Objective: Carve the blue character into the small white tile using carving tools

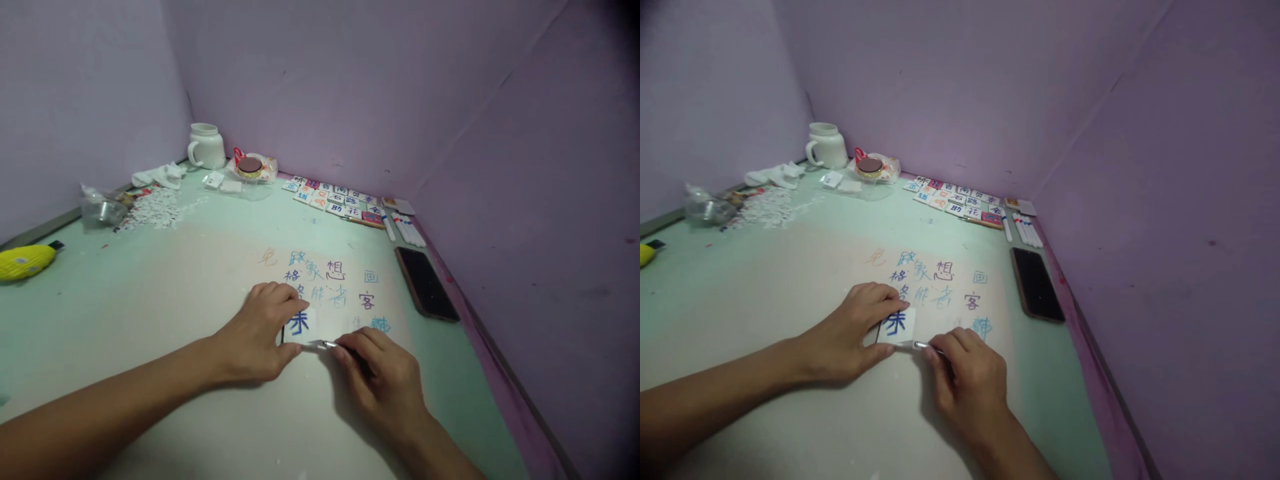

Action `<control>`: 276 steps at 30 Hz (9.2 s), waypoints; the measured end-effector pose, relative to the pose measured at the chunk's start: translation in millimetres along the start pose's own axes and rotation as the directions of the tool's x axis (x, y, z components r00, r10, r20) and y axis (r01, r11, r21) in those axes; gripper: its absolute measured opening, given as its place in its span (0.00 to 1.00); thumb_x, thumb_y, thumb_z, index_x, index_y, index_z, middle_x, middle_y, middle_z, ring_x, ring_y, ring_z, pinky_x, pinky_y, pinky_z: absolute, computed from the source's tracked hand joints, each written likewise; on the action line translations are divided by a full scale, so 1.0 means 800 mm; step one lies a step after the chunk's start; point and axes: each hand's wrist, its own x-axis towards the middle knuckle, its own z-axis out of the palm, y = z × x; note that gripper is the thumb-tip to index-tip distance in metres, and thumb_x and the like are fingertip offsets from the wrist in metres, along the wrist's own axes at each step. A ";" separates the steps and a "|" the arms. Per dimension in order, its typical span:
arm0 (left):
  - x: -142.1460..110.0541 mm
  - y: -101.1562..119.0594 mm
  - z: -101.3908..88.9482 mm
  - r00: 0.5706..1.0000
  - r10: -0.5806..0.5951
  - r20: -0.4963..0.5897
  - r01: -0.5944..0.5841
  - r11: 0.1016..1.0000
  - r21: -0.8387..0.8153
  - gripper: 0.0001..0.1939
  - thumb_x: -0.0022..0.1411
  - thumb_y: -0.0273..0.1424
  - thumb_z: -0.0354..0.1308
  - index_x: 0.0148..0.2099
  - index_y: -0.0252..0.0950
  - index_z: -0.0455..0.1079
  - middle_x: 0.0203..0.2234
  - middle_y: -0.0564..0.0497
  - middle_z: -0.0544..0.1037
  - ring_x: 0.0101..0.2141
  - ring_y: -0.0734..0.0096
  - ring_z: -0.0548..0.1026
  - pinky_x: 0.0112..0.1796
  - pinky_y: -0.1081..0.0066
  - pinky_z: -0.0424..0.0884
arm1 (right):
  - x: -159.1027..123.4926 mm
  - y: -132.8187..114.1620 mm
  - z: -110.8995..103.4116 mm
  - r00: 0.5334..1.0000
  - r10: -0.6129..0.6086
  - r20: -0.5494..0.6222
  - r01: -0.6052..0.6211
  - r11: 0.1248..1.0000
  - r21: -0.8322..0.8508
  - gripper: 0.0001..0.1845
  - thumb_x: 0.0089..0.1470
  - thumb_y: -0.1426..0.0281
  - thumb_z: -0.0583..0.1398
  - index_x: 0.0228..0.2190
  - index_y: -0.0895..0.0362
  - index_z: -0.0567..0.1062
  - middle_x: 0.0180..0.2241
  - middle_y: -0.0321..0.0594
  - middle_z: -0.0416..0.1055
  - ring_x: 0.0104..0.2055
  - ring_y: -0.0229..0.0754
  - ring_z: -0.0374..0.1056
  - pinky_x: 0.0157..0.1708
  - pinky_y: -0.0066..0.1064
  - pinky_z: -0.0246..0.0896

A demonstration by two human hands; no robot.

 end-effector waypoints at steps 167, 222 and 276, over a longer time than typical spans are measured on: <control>0.011 0.021 -0.035 0.949 -0.127 0.287 0.122 0.992 0.037 0.19 0.51 0.25 0.61 0.48 0.38 0.71 0.45 0.46 0.69 0.43 0.59 0.68 0.48 0.60 0.63 | 0.032 0.001 -0.024 0.879 0.079 0.471 -0.059 0.997 -0.058 0.16 0.58 0.66 0.54 0.22 0.54 0.75 0.20 0.32 0.73 0.21 0.34 0.66 0.22 0.26 0.49; 0.011 0.019 -0.029 0.944 -0.219 0.245 0.232 0.972 -0.025 0.21 0.47 0.29 0.62 0.47 0.38 0.72 0.42 0.48 0.70 0.41 0.59 0.67 0.45 0.59 0.63 | 0.003 0.008 0.013 0.995 0.020 -0.097 -0.031 0.993 -0.112 0.10 0.57 0.69 0.58 0.26 0.56 0.77 0.21 0.36 0.65 0.21 0.36 0.61 0.21 0.27 0.49; 0.012 0.018 -0.024 0.958 -0.198 0.208 0.197 0.980 0.026 0.22 0.47 0.36 0.67 0.45 0.35 0.71 0.39 0.48 0.72 0.38 0.60 0.68 0.42 0.61 0.64 | 0.007 -0.018 0.011 0.994 -0.074 -0.084 0.035 0.917 -0.398 0.20 0.60 0.67 0.53 0.19 0.54 0.75 0.18 0.34 0.65 0.14 0.32 0.55 0.17 0.31 0.39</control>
